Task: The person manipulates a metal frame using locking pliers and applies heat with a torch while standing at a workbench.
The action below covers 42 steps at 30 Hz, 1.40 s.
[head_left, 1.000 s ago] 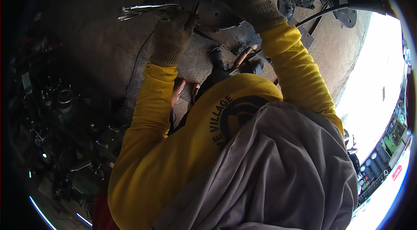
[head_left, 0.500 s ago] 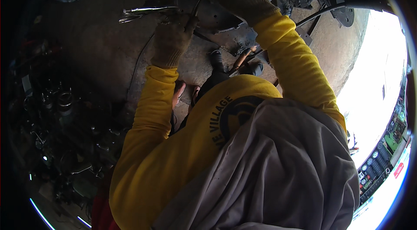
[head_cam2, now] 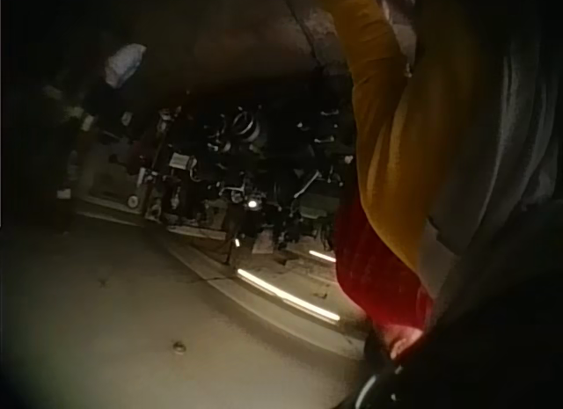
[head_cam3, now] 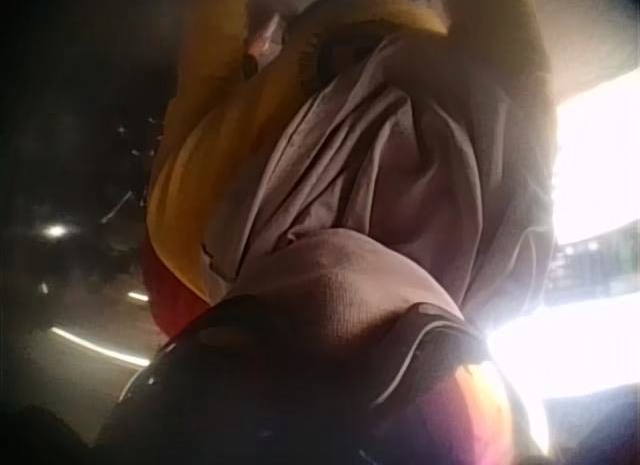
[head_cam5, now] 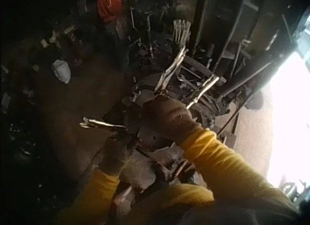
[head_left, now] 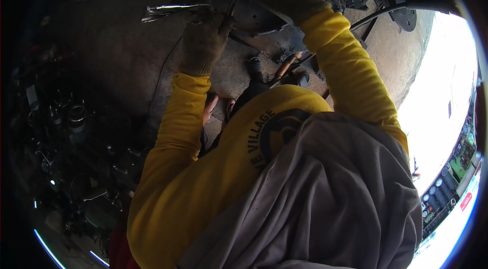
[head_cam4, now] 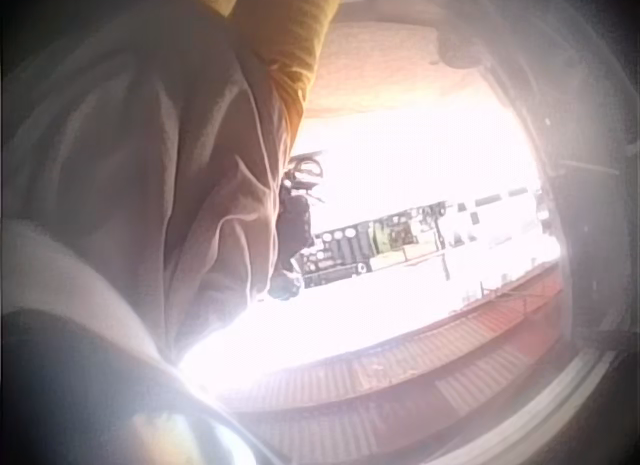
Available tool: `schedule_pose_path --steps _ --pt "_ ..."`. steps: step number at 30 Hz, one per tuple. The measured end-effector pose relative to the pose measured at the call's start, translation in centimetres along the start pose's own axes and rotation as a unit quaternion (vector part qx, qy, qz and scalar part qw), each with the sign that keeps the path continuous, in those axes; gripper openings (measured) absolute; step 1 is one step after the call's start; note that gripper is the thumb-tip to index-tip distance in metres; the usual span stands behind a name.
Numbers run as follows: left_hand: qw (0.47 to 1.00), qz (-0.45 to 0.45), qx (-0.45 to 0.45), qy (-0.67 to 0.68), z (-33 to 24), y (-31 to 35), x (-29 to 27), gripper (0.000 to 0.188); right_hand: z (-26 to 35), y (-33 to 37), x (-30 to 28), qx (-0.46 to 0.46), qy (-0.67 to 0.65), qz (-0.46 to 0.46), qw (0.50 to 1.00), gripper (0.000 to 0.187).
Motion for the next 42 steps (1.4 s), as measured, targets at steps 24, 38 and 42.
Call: schedule_pose_path --steps 24,38,42 --pt "0.967 0.056 -0.059 0.243 1.3 -0.8 -1.5 0.015 -0.2 0.4 -1.4 0.074 -0.109 0.025 0.991 0.033" --pt "0.979 -0.028 0.084 0.184 1.5 -0.3 -4.2 0.014 0.0 0.3 -1.7 0.080 -0.114 0.039 0.990 0.032" --pt "0.979 -0.057 0.100 0.170 0.7 -0.9 -4.8 0.012 -0.4 0.2 -0.9 0.094 -0.110 0.035 0.989 0.031"
Point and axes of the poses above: each hand's wrist, its own y-axis away from the middle knuckle, its own x-axis out of the palm, z = x × y, the point moved 6 cm from there along -y, towards the middle knuckle, and after that the axes turned 5 degrees about -x, right-handed, at the moved point
